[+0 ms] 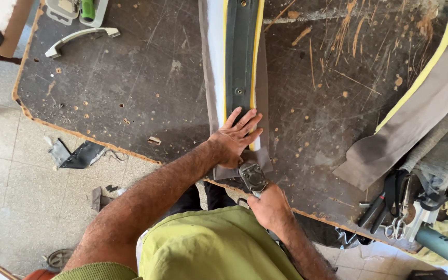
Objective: Upholstering a furniture component by stretching fabric over padding and securing it with a staple gun
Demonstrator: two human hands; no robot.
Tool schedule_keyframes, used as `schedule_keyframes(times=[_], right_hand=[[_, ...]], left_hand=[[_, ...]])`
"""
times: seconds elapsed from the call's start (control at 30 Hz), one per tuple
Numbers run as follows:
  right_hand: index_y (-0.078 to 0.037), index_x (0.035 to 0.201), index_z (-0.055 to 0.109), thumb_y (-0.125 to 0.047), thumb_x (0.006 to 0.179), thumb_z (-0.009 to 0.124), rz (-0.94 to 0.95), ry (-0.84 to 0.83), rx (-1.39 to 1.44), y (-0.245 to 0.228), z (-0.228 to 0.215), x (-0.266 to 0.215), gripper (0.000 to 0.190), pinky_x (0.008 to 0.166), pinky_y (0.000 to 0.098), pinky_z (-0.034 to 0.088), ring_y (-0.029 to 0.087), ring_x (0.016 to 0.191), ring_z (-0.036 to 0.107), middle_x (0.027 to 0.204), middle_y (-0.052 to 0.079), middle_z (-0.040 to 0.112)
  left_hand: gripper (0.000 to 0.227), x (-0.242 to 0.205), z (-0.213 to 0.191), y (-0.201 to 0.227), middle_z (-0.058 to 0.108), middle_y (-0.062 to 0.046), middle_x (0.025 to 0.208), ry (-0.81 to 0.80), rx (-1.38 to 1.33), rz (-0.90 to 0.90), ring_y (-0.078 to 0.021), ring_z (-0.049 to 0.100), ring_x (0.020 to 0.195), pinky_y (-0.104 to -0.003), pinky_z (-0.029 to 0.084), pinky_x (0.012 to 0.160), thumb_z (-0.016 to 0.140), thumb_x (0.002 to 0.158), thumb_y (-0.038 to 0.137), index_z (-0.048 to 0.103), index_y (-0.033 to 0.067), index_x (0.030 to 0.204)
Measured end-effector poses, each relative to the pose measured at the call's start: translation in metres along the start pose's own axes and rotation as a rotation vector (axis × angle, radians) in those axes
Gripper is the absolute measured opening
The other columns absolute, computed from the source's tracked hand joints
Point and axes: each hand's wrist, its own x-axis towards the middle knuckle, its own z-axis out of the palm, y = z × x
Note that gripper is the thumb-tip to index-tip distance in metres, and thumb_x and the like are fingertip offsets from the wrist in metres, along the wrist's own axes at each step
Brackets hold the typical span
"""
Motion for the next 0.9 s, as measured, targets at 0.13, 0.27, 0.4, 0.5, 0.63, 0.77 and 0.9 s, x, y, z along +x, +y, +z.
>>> schedule_keyframes(times=[0.13, 0.27, 0.4, 0.5, 0.63, 0.77, 0.9], right_hand=[[-0.004, 0.077, 0.061, -0.023, 0.078, 0.061, -0.010, 0.038, -0.014, 0.012, 0.005, 0.010, 0.019, 0.061, 0.0454, 0.044, 0.031, 0.062, 0.048, 0.068, 0.013, 0.061], [-0.009, 0.064, 0.052, -0.016, 0.087, 0.061, -0.197, -0.048, 0.094, 0.050, -0.001, 0.010, 0.025, 0.047, 0.0337, 0.035, 0.015, 0.049, 0.048, 0.059, 0.004, 0.054], [-0.006, 0.123, 0.065, -0.012, 0.093, 0.063, 0.038, 0.008, 0.277, 0.078, -0.018, 0.009, 0.030, 0.044, 0.0289, 0.049, 0.015, 0.052, 0.053, 0.075, 0.008, 0.062], [-0.005, 0.136, 0.052, -0.010, 0.096, 0.063, 0.148, 0.215, 0.204, 0.078, -0.035, 0.020, 0.042, 0.048, 0.0321, 0.056, 0.020, 0.056, 0.061, 0.082, 0.012, 0.068], [-0.015, 0.146, 0.037, -0.025, 0.094, 0.063, 0.227, 0.447, -0.030, 0.083, -0.047, 0.045, 0.059, 0.102, 0.0603, 0.052, 0.051, 0.117, 0.066, 0.113, 0.034, 0.071], [-0.024, 0.155, 0.023, -0.033, 0.096, 0.061, 0.252, 0.432, -0.081, 0.098, -0.046, 0.070, 0.071, 0.096, 0.0568, 0.056, 0.045, 0.117, 0.068, 0.121, 0.028, 0.071], [-0.013, 0.158, 0.029, -0.031, 0.088, 0.072, 0.007, 0.575, -0.183, 0.096, -0.052, 0.094, 0.084, 0.100, 0.0564, 0.051, 0.045, 0.123, 0.060, 0.137, 0.025, 0.057]], left_hand=[[0.102, 0.000, 0.002, 0.001, -0.015, -0.020, 0.171, 0.011, -0.009, -0.011, -0.0357, -0.026, 0.155, -0.061, -0.021, 0.121, 0.058, 0.088, 0.058, 0.009, 0.0112, 0.164], [0.102, -0.005, -0.013, 0.001, -0.019, -0.019, 0.171, -0.057, -0.014, -0.024, -0.0340, -0.029, 0.154, -0.060, -0.023, 0.120, 0.059, 0.091, 0.056, 0.004, 0.0117, 0.165], [0.100, -0.006, -0.012, 0.003, -0.016, -0.020, 0.171, -0.065, -0.004, -0.020, -0.0358, -0.027, 0.154, -0.063, -0.020, 0.120, 0.058, 0.091, 0.055, 0.008, 0.0125, 0.165], [0.101, -0.006, -0.015, 0.002, -0.016, -0.020, 0.171, -0.068, -0.016, -0.015, -0.0350, -0.027, 0.154, -0.063, -0.019, 0.120, 0.062, 0.089, 0.054, 0.009, 0.0129, 0.165], [0.103, -0.006, -0.011, 0.005, -0.008, -0.012, 0.175, -0.004, -0.054, -0.077, -0.0319, -0.019, 0.159, -0.056, -0.021, 0.126, 0.071, 0.085, 0.055, 0.019, 0.0165, 0.166], [0.101, -0.011, -0.033, 0.016, -0.002, -0.010, 0.175, -0.046, 0.110, -0.148, -0.0312, -0.010, 0.161, -0.057, -0.011, 0.127, 0.065, 0.087, 0.065, 0.019, 0.0213, 0.166], [0.105, -0.003, -0.020, 0.004, -0.007, -0.016, 0.174, -0.067, 0.053, -0.060, -0.0348, -0.014, 0.159, -0.062, -0.013, 0.123, 0.065, 0.087, 0.063, 0.013, 0.0170, 0.166]])
